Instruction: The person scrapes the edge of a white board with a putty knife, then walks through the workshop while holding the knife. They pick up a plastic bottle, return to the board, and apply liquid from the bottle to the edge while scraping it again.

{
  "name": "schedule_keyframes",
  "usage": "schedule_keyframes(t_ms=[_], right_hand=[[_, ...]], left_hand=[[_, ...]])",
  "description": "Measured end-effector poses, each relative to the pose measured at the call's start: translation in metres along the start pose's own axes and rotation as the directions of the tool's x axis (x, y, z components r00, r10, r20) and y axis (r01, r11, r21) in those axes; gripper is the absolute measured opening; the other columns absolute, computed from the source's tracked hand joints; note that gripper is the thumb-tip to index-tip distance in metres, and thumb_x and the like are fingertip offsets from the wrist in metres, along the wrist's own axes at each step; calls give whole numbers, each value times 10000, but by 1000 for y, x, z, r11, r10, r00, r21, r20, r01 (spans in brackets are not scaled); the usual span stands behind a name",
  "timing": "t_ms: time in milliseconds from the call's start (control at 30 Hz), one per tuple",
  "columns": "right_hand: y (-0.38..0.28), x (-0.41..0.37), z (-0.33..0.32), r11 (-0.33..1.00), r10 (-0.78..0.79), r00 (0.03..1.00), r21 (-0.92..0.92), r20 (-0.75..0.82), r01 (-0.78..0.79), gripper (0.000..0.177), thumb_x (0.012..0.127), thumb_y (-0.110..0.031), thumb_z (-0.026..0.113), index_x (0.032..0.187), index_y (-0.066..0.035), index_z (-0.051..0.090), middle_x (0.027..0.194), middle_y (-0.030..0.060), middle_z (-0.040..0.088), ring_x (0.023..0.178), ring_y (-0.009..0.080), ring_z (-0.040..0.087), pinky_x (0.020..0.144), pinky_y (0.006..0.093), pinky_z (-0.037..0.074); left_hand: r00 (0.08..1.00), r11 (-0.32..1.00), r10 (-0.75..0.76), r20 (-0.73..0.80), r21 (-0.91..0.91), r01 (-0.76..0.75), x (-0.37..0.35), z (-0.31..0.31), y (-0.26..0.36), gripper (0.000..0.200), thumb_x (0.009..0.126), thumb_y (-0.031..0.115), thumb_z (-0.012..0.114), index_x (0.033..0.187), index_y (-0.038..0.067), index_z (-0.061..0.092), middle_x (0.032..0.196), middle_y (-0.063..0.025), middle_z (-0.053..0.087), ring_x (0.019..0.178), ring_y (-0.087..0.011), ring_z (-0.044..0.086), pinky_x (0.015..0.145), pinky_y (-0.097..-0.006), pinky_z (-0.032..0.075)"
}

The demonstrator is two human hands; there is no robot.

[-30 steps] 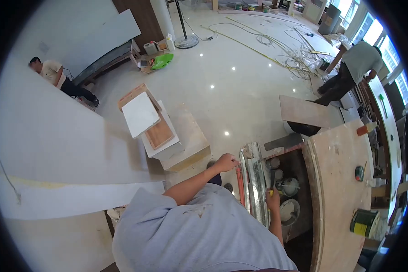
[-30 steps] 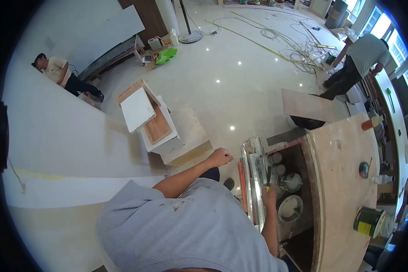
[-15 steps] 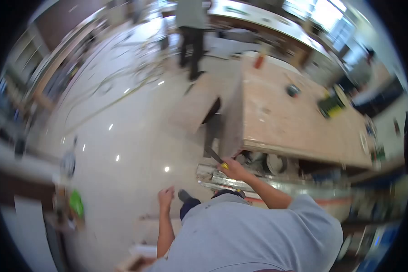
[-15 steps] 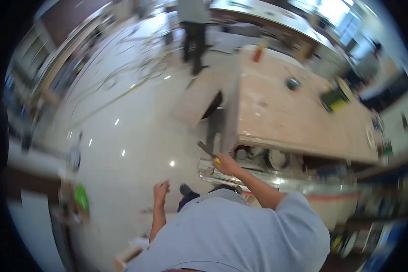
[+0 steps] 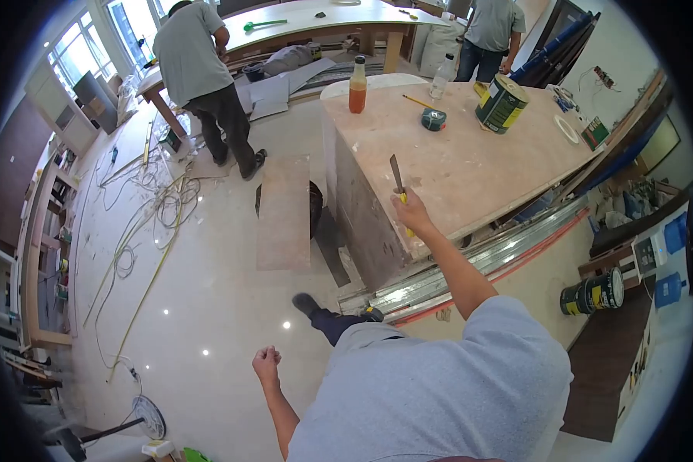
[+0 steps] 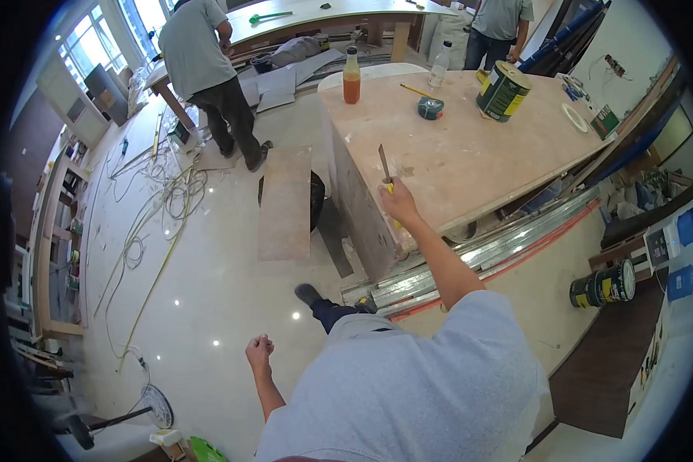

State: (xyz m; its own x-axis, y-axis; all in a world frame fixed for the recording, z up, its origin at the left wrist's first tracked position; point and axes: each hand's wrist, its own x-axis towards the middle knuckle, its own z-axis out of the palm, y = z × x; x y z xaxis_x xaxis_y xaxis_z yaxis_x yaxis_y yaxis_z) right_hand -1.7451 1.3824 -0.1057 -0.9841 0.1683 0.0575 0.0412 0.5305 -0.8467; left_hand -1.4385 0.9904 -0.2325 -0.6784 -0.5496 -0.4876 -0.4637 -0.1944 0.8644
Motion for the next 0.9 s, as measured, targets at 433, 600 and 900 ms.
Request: schedule_keyframes(t_ms=[433,600,900], right_hand=[[-53,174,26,813,289,895,581,-339,-42,168,825,-199,603,888,-72,515,573,-15,481,425,74,465,371,215,364],[-31,243,-26,883,250,770,464,-587,67,135,809,-174,617,871,-67,564,554,-6,498,404,69,459,355,208,335],[2,369,-125,993,43,559,-28,-828,-119,374,685,-243,703,970,-23,604,708,88,620,605,196,600,583,298,480]], left_hand=[[976,978,-201,-89,40,205,135,-51,44,233,840,154,579,676,-3,531,574,-57,522,457,-109,483,416,-224,420],[983,976,-175,-50,123,180,192,-35,80,181,835,143,585,751,-7,529,604,-61,530,474,-109,494,409,-216,403],[985,951,-143,94,288,111,240,5,143,166,820,138,575,818,-27,555,651,-79,573,527,-127,543,486,-222,446]])
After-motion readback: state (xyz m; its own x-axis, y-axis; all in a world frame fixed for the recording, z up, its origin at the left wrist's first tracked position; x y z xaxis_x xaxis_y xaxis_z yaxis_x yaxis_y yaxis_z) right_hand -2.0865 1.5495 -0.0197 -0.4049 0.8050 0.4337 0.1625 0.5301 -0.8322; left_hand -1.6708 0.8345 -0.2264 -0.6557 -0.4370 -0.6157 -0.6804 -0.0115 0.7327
